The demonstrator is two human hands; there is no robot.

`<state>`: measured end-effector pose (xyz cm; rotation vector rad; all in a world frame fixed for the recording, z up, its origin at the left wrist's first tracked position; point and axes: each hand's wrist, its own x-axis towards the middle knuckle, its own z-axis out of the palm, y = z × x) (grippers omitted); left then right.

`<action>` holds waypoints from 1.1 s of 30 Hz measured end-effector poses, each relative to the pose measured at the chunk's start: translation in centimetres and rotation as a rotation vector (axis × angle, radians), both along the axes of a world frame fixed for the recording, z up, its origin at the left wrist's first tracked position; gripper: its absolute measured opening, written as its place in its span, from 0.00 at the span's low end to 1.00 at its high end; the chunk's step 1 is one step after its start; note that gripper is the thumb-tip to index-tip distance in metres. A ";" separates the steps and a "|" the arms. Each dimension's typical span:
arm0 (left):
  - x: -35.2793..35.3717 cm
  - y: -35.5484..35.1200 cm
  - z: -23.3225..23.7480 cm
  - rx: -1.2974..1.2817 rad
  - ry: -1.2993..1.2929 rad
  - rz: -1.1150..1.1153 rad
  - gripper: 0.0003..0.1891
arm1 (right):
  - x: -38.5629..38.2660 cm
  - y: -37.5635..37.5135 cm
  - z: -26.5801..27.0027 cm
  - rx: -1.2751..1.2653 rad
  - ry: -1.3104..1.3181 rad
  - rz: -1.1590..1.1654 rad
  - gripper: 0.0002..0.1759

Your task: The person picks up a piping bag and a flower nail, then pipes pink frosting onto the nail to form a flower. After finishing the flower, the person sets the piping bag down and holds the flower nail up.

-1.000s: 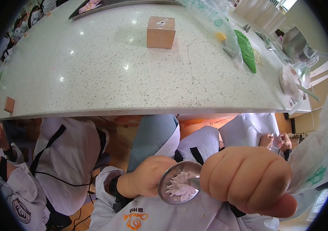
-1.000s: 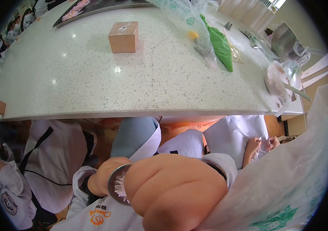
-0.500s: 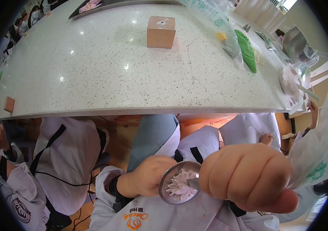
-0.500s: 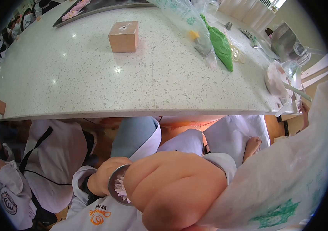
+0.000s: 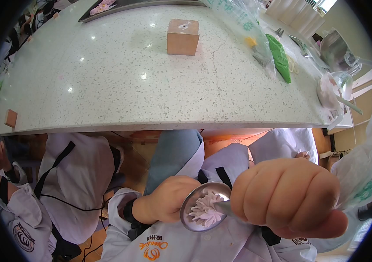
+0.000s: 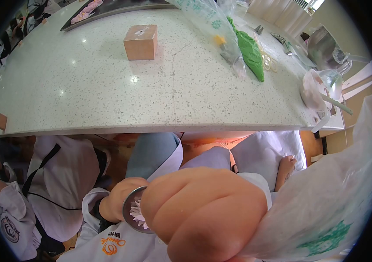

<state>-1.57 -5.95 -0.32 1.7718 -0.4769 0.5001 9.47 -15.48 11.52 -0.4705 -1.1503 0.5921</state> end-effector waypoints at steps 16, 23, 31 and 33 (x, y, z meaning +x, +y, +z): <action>0.0 -0.3 -1.0 -0.151 -0.043 0.020 0.19 | 0.2 -0.2 -0.1 -0.007 -0.043 0.074 0.21; -0.6 -0.1 -1.3 -0.129 0.097 0.078 0.24 | 0.8 -0.6 0.4 -0.093 -0.010 0.267 0.22; -0.4 0.0 -1.7 -0.142 0.019 0.030 0.26 | 0.5 -0.8 0.0 0.001 0.089 0.020 0.19; -0.4 0.0 -0.8 -0.211 0.216 -0.085 0.25 | 0.5 -0.5 -0.2 0.066 0.099 -0.144 0.18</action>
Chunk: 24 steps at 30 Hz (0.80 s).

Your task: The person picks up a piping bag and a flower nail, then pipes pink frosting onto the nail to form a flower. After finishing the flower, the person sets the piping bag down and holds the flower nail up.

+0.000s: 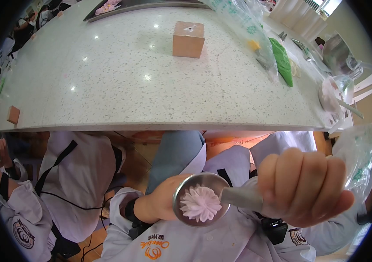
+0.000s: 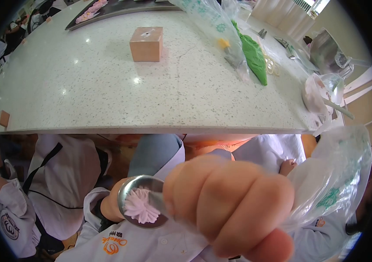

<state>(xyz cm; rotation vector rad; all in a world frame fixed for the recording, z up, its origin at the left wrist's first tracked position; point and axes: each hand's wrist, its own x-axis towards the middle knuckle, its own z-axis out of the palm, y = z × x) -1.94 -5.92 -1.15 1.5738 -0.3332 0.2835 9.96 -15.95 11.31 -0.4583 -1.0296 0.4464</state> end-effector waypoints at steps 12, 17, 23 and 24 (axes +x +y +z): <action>-0.9 -0.6 -1.4 -0.643 0.136 0.020 0.21 | 2.6 -2.4 -1.7 -0.259 0.043 0.092 0.51; -0.9 1.6 -1.2 -0.751 0.016 -0.030 0.24 | 3.5 -3.6 -3.6 -0.550 -0.022 -0.161 0.55; -1.4 4.8 4.4 -0.651 -0.011 0.114 0.24 | 7.1 -6.1 -4.8 -0.817 -0.336 -0.012 0.43; -1.2 5.2 5.6 -0.627 -0.042 0.140 0.24 | 7.2 -6.2 -4.8 -0.781 -0.354 -0.024 0.43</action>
